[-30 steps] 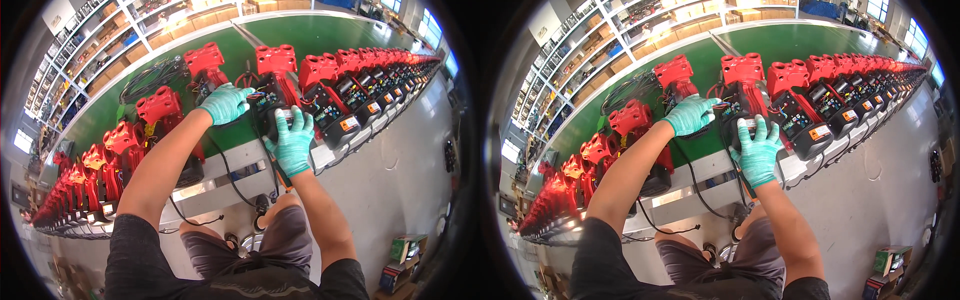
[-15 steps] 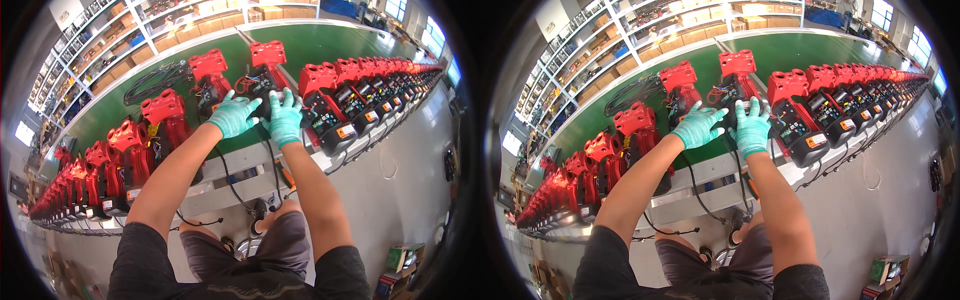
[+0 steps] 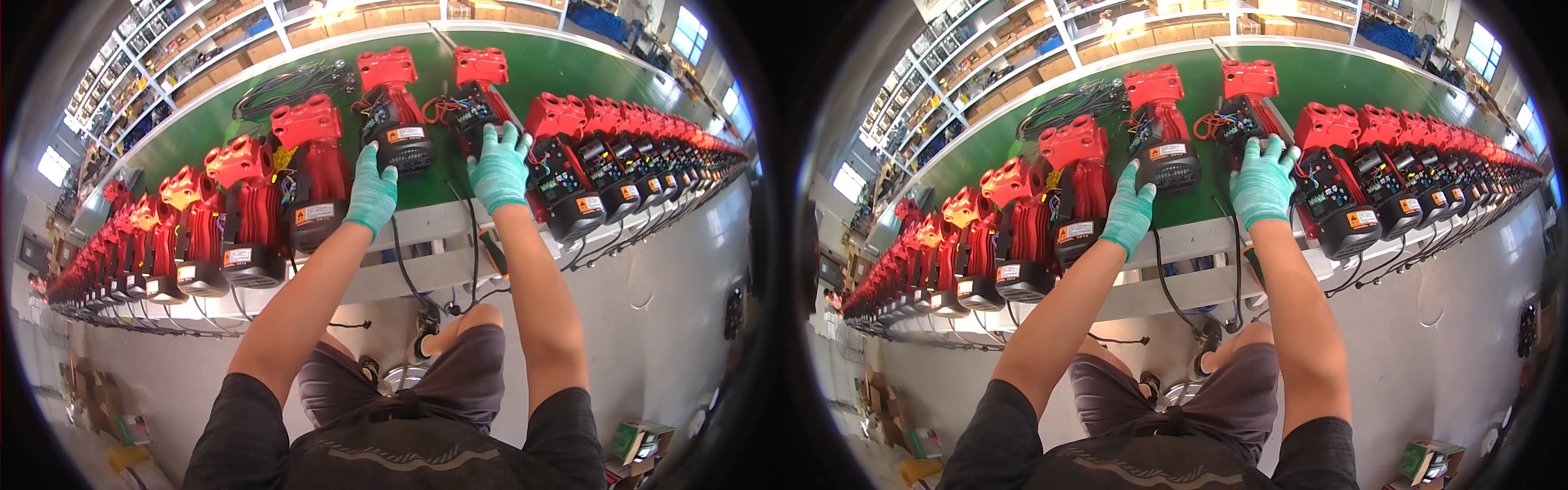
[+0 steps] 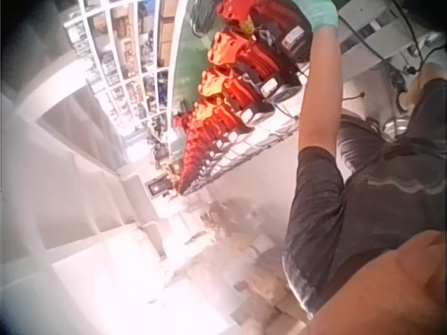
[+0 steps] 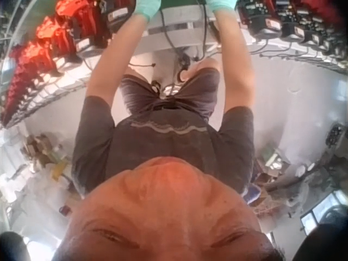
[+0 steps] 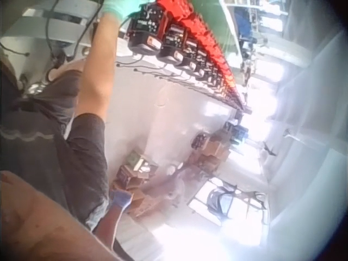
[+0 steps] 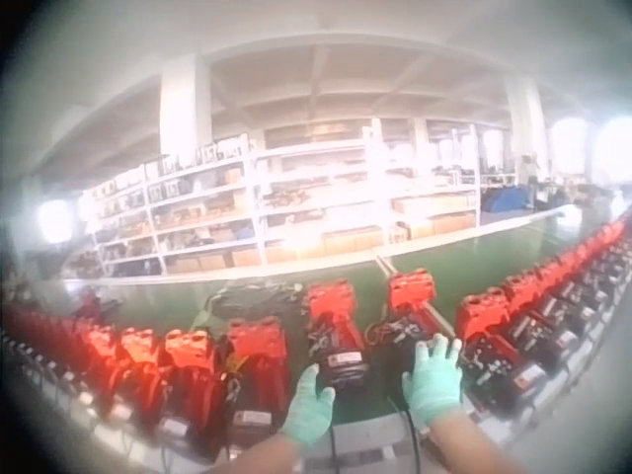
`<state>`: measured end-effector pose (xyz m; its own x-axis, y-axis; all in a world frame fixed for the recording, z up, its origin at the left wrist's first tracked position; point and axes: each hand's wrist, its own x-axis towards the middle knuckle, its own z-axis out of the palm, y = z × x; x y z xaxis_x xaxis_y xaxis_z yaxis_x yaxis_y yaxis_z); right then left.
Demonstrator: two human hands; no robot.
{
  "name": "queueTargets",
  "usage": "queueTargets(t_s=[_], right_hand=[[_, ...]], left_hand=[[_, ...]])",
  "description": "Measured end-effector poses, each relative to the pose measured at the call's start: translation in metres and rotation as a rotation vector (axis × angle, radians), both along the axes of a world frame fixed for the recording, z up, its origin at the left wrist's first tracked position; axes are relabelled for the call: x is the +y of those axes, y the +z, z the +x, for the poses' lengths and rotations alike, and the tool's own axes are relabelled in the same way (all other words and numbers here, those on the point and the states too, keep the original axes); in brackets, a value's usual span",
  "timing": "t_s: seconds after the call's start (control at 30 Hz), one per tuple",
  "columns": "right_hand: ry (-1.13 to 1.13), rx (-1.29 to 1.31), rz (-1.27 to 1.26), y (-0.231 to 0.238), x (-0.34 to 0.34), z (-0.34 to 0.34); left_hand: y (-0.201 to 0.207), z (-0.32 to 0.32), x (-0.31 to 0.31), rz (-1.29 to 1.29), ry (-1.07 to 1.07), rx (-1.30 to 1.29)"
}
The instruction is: The person wires a control box on a water pump by connecting a terminal, using a screwdriver to tighten the connection, and then moves the unit along an assembly line.
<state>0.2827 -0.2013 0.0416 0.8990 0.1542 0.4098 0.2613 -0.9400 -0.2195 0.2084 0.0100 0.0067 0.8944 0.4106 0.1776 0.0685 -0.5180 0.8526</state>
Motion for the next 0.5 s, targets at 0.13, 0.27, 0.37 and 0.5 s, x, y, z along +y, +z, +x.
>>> queueTargets(t_s=[0.13, 0.27, 0.37, 0.5], right_hand=[[0.432, 0.225, 0.732, 0.003, 0.036, 0.004], [0.366, 0.558, 0.957, -0.037, 0.081, 0.058], [0.302, 0.632, 1.030, -0.040, 0.086, 0.048], [0.297, 0.669, 1.054, -0.044, 0.092, 0.039]], left_hand=[[-0.010, 0.015, -0.005, -0.217, 0.134, -0.004], [-0.001, 0.021, -0.021, -0.361, 0.102, 0.049], [-0.010, 0.029, -0.023, -0.477, 0.130, 0.019], [-0.037, 0.054, -0.010, -0.484, 0.219, -0.060]])
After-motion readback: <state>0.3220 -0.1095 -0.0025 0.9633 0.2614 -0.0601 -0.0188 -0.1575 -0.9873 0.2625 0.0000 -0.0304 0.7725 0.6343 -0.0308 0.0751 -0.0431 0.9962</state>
